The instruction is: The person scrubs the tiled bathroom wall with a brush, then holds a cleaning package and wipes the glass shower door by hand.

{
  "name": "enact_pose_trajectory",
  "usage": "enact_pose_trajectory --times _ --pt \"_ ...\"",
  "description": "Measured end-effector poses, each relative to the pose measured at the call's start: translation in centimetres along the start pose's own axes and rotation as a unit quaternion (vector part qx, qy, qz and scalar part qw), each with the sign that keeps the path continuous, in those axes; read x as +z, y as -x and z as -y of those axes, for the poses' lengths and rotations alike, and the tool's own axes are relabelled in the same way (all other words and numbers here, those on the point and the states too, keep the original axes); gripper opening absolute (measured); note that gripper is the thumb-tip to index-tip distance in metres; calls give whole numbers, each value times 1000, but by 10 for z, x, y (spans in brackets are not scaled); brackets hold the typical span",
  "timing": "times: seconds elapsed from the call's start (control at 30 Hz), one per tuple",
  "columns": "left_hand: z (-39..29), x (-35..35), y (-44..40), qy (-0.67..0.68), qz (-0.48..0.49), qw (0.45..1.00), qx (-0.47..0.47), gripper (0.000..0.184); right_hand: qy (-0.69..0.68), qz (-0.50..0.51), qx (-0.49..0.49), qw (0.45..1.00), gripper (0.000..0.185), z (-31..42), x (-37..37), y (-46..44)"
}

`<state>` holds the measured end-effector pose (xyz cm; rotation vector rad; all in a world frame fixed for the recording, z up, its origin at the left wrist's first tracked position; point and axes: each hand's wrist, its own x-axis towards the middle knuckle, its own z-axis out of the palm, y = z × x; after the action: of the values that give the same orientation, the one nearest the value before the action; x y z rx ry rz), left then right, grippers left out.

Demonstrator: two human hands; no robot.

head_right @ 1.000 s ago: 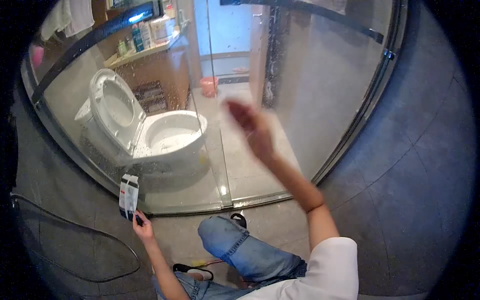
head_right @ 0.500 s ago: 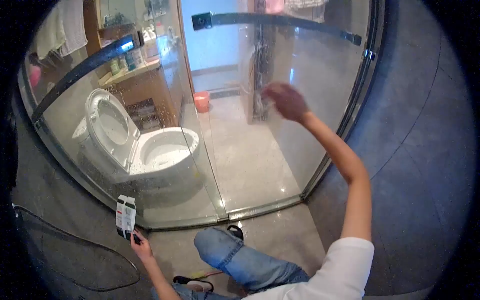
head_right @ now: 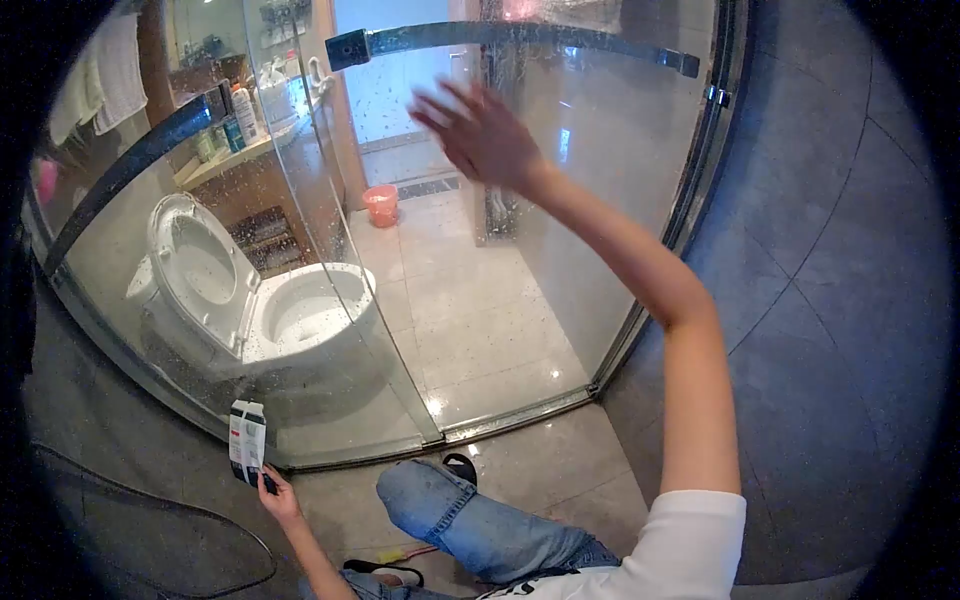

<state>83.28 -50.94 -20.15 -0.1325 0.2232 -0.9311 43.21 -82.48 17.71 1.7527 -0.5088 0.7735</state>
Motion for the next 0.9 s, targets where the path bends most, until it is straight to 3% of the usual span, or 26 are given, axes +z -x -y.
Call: enact_pose_trajectory --times 0.03,0.1,0.13,0.17,0.2,0.3,0.37,0.43,0.47,0.53,0.6,0.67,0.73,0.77,0.8,0.83,0.87,0.9 --pt "1 -1 4 -4 -10 1000 6 25 -24 31 -41 998 37 6 3 32" --pt "4 0 9 -14 -7 1000 4 25 -113 106 -32 987 40 -8 21 99" --pt "5 2 8 -24 3 1000 0 25 -131 297 68 943 40 -28 6 102" --pt "5 4 6 -21 8 1000 4 25 -36 115 104 987 40 -62 48 145" --pt "5 5 6 -23 17 1000 5 26 -102 -77 197 972 40 -85 42 133" --pt "0 2 9 -15 10 1000 8 26 23 -210 289 934 39 -168 32 79" --pt "2 4 6 -2 0 1000 7 27 168 -208 251 930 30 -213 40 34" --pt "5 6 9 9 6 1000 14 27 25 -292 294 910 41 -219 51 -17" --pt "-1 -2 4 23 30 999 3 29 25 -289 293 911 41 -201 43 -42" --pt "6 6 11 22 28 999 6 28 -102 -219 259 935 39 -149 23 -90" --pt "2 0 4 24 10 1000 4 28 104 -296 46 948 34 -88 3 -106" --pt "-13 -12 -2 10 25 1000 -14 28 53 -281 20 958 34 -92 1 -116" --pt "-8 -11 1 -27 4 1000 12 28 308 -138 3 941 33 -142 28 -120" --pt "-4 -8 4 -47 -21 998 45 27 -125 -128 235 956 34 -147 -22 -122" --pt "-13 -19 -3 -61 -26 996 60 27 37 -292 87 952 28 -206 18 -108" --pt "-12 -20 -6 -53 -17 997 54 27 160 -355 133 912 27 -224 5 -99" --pt "-13 -17 -5 -29 -20 998 46 28 142 10 339 930 20 -249 2 -72" --pt "-17 -19 -5 -3 -23 999 39 28 232 -206 267 912 34 -301 42 -36"
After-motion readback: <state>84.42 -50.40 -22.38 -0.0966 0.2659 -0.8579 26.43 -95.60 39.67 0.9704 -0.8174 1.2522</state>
